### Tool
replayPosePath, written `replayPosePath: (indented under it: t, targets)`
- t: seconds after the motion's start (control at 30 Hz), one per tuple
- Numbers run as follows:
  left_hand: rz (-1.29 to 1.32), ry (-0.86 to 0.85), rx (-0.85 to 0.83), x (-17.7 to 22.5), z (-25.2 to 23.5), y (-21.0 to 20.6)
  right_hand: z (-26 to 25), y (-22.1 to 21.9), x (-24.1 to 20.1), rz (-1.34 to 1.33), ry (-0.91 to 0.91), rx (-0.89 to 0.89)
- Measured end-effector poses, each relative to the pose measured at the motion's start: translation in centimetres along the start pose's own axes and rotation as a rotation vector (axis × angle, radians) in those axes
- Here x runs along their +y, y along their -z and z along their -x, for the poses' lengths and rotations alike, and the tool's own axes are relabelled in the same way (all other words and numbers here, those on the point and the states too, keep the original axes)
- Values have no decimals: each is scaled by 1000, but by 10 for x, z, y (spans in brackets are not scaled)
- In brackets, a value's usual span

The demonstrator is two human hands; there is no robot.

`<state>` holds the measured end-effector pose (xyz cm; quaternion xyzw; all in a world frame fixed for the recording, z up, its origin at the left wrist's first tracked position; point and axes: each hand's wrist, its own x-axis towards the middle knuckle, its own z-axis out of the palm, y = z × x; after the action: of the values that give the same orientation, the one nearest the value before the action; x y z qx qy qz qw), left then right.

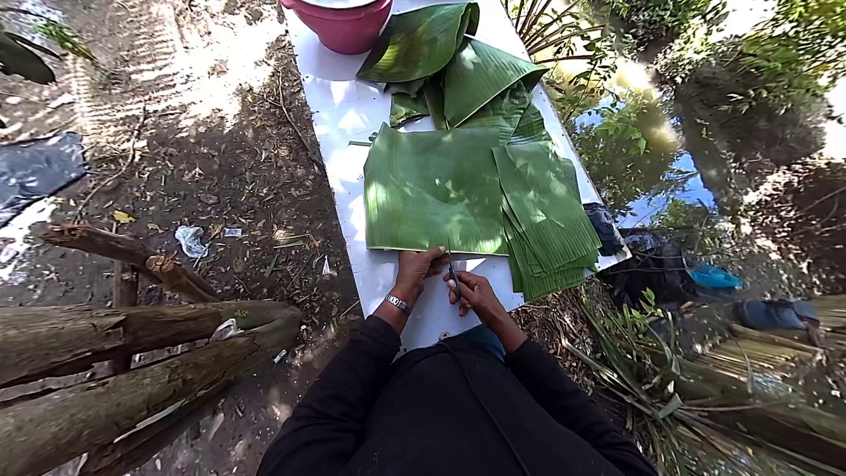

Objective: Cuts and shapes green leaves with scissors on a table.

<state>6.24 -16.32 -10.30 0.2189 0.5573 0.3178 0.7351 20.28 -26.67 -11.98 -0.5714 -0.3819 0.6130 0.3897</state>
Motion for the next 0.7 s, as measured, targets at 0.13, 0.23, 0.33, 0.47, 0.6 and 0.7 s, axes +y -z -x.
replayPosePath:
  t: [0.13,0.23,0.33,0.47,0.6,0.7]
  targets:
    - [-4,7,7,1,0,-1,2,-3,7,12,39,27]
    - [-5,12,-4,1,0,0,1,-1,9,38,58,15]
    - [11,22,-5,1,-1,0,0,5,9,86,68,3]
    - [10,28,3,1,-1,0,0,8,9,124,65,-4]
    - [3,32,12,2,0,0,0,6,9,131,61,0]
    - [7,33,9,2,0,0,0,7,10,133,63,-5]
